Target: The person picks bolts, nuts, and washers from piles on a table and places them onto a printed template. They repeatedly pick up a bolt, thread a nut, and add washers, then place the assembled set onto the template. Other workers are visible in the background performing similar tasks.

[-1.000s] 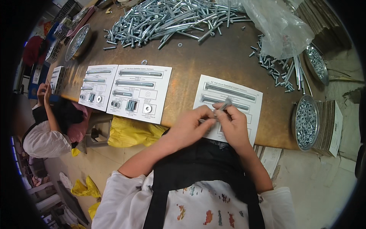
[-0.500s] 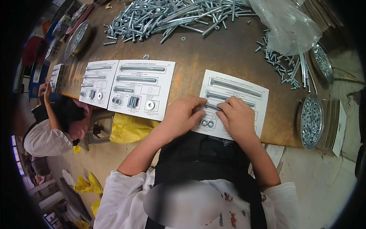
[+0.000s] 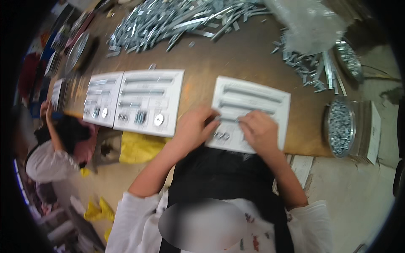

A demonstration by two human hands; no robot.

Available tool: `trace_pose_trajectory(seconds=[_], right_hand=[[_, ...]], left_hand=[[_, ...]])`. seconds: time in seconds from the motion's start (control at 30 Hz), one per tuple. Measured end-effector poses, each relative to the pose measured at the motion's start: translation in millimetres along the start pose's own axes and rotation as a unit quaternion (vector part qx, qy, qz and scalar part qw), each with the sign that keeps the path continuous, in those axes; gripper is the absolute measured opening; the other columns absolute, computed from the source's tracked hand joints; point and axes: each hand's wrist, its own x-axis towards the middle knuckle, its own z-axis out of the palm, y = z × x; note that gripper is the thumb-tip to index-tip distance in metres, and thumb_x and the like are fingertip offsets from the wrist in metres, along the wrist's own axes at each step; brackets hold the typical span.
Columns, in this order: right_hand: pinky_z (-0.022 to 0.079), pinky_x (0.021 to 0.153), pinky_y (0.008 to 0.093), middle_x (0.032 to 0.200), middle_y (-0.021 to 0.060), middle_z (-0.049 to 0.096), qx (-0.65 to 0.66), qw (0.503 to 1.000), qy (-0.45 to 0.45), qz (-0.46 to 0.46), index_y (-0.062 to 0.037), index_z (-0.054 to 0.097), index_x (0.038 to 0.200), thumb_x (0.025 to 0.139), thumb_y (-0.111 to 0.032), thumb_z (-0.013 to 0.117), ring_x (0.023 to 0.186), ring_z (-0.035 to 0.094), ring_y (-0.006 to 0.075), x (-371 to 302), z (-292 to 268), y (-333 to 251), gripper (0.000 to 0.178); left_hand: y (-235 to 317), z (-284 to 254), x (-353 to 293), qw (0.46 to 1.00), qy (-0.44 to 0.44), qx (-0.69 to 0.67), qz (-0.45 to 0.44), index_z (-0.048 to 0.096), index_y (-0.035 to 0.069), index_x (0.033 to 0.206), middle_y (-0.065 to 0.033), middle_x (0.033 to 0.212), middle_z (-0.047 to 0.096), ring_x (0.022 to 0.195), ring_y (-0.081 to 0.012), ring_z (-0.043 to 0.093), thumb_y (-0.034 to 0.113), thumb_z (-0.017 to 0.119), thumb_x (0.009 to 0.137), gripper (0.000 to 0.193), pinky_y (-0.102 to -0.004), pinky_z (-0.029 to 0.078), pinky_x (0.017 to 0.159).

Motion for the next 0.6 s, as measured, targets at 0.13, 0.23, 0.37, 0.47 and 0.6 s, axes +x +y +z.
trace_pose_trajectory(seconds=[0.13,0.23,0.37,0.47,0.6], right_hand=[[0.052,0.071,0.0371,0.09,0.0043,0.062,0.04,0.998,-0.034,0.021,-0.0101,0.071,0.098,0.078,-0.015,0.075,0.083,0.063,0.0245,3,-15,-1,0.021],[0.053,0.08,0.0417,0.104,0.0095,0.066,0.106,0.983,-0.01,0.15,-0.0084,0.068,0.113,0.084,-0.018,0.074,0.095,0.065,0.0324,11,-45,23,0.031],[0.051,0.076,0.0498,0.102,0.0164,0.065,-0.169,0.944,0.147,0.24,-0.0043,0.063,0.113,0.089,-0.013,0.063,0.089,0.065,0.0393,34,-93,116,0.025],[0.052,0.076,0.0524,0.103,0.0194,0.064,-0.221,0.914,0.109,0.323,-0.0033,0.061,0.113,0.086,-0.019,0.068,0.089,0.065,0.0427,48,-98,157,0.032],[0.053,0.076,0.0529,0.103,0.0185,0.063,-0.221,0.907,0.099,0.345,-0.0069,0.064,0.111,0.084,-0.024,0.072,0.09,0.066,0.0416,55,-90,169,0.033]], left_hand=[[10,-7,7,0.999,-0.024,-0.027,-0.009,0.07,0.004,0.106,-0.0132,0.085,0.066,0.074,-0.028,0.066,0.014,0.076,0.083,0.026,-0.0373,0.052,0.069],[18,-18,14,0.995,-0.006,-0.071,-0.072,0.07,0.001,0.109,-0.0119,0.079,0.068,0.069,-0.0191,0.065,0.014,0.076,0.085,0.029,-0.0313,0.052,0.066],[46,-9,87,0.995,-0.018,-0.093,0.008,0.072,0.003,0.109,-0.0137,0.089,0.071,0.074,-0.0227,0.069,0.02,0.068,0.091,0.025,-0.0316,0.053,0.065],[70,34,159,0.985,-0.012,-0.075,0.152,0.072,0.006,0.109,-0.015,0.095,0.069,0.083,-0.0314,0.068,0.022,0.066,0.091,0.025,-0.038,0.054,0.072],[89,108,237,0.976,0.008,0.046,0.212,0.069,0.007,0.111,-0.0144,0.101,0.066,0.09,-0.0343,0.066,0.021,0.069,0.086,0.028,-0.043,0.053,0.08]])
